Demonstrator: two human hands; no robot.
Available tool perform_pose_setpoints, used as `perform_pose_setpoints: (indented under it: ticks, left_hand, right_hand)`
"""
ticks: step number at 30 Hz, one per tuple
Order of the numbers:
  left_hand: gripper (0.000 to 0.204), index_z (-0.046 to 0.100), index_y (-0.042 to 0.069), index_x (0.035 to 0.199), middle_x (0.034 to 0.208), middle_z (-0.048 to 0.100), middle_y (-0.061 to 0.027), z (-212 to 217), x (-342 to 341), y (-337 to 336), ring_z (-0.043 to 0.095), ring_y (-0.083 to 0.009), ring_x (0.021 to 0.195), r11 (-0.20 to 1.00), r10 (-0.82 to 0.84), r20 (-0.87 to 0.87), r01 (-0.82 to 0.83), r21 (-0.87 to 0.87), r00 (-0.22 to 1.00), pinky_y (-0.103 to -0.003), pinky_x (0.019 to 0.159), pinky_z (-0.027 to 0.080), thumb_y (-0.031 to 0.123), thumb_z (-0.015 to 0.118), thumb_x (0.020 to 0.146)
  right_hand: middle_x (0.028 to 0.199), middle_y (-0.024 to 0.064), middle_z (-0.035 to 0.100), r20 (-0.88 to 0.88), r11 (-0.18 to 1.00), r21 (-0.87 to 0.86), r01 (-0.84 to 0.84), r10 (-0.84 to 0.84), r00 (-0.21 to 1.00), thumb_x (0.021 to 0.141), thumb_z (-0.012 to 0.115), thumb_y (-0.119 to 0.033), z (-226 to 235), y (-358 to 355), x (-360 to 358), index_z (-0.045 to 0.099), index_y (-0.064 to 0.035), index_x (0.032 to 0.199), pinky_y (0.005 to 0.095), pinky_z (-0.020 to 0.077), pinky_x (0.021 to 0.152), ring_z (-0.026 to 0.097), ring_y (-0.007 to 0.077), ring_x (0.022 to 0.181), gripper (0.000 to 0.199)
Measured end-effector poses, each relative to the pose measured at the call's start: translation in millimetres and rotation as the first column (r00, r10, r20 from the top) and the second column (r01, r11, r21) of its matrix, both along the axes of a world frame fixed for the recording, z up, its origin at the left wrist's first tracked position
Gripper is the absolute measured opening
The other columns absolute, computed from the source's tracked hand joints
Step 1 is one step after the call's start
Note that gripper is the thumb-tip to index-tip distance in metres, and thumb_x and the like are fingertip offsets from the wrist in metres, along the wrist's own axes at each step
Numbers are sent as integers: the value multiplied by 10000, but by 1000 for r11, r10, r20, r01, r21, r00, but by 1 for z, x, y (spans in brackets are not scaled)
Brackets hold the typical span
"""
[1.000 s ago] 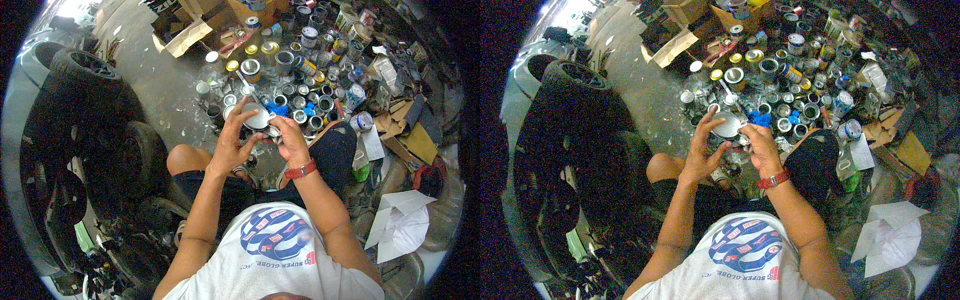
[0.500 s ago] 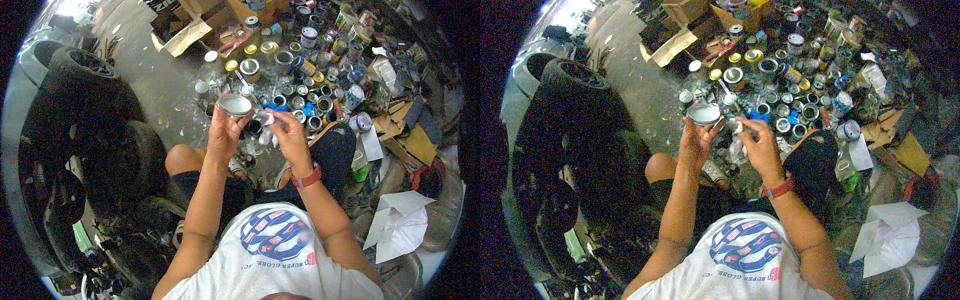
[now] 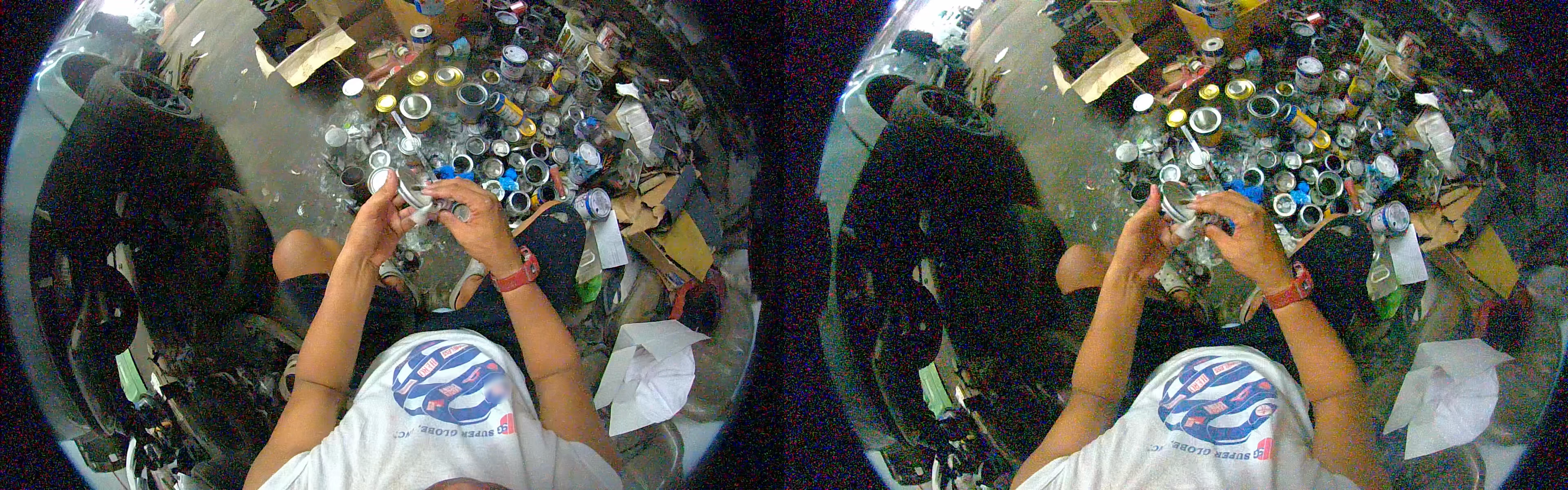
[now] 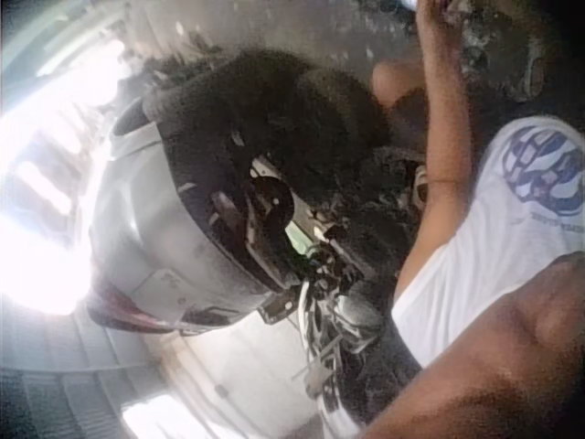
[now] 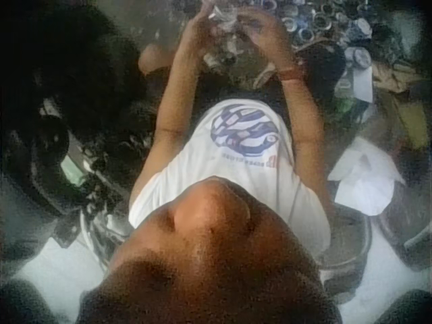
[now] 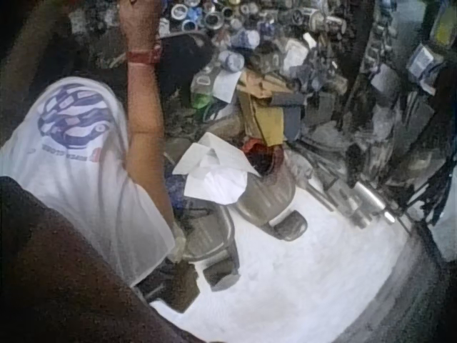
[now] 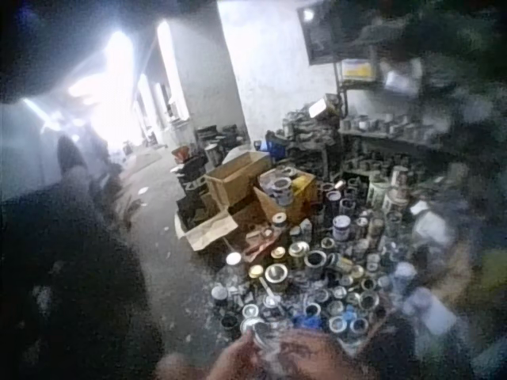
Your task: The person sits on the floor and sorts through a large pile of metal cans and other debris. They pick up individual cans, wipe them with a white cloth, and place them back into the pile. The person also handles a small white plastic cap and a metal funnel, wiping and inspecting them before returning them to the pile.
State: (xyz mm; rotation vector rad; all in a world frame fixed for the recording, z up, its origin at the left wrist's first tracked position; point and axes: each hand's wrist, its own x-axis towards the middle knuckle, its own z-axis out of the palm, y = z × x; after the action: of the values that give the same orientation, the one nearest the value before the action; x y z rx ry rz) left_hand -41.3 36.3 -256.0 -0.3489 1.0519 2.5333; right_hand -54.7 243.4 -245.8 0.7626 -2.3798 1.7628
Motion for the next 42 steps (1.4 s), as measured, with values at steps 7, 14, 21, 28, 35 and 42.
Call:
perform_pose_setpoints:
  ticks: [7, 14, 21, 28, 35, 42]
  left_hand:
    - [495, 525, 90, 1439, 1341, 637, -131, 16, 7, 27, 685, -240, 1128, 849, -8, -233, -116, -516, 973, -360, 925, 600, 392, 636, 1064]
    - [583, 444, 186, 1587, 1419, 579, -90, 22, -1, 12, 587, -205, 1202, 957, -60, -37, 47, -288, 997, -376, 880, 573, 445, 572, 1079]
    - [473, 569, 157, 1516, 1522, 561, -74, 10, 1, 21, 566, -185, 1276, 638, -282, -409, -149, -756, 868, -348, 973, 523, 372, 567, 1094]
    - [566, 508, 144, 1561, 1566, 523, -59, 28, 12, 26, 507, -227, 1386, 847, -100, -70, 48, -529, 993, -477, 991, 500, 419, 587, 1073]
    - [470, 633, 75, 1443, 1521, 580, -152, 12, 11, 31, 479, -277, 1470, 573, -290, -491, -262, -776, 821, -386, 1212, 350, 156, 719, 988]
    - [458, 615, 109, 1453, 1192, 702, -37, 7, 11, 31, 661, -135, 1062, 941, 13, -70, -35, -336, 997, -363, 903, 585, 230, 647, 1012]
  right_hand:
    - [1098, 130, 745, 81, 995, -82, 59, -53, 995, 892, 763, -42, -16, -2, 9, 723, -35, 1085, 398, 545, 949, 711, 319, 1072, 197]
    - [1009, 73, 664, 153, 990, -76, 116, -103, 983, 1040, 653, -165, -21, -15, 21, 618, -20, 1101, 332, 511, 870, 628, 178, 948, 162]
    - [1025, 130, 698, 335, 967, -195, 163, -91, 938, 1052, 645, -266, -41, -14, 19, 623, -18, 1148, 381, 520, 875, 666, 231, 942, 267]
    - [966, -27, 617, 369, 983, -124, 137, -83, 926, 1099, 594, -368, -24, -18, 28, 623, -57, 1165, 263, 471, 790, 540, 64, 894, 320]
    - [931, -14, 649, 501, 884, -394, 251, -23, 865, 1096, 584, -287, -42, -23, 17, 646, -50, 1119, 267, 479, 722, 544, 56, 833, 246]
    - [950, 11, 714, 624, 724, -479, 496, -117, 772, 1050, 673, -228, -40, -21, 6, 656, -47, 1111, 257, 501, 676, 622, 77, 782, 192]
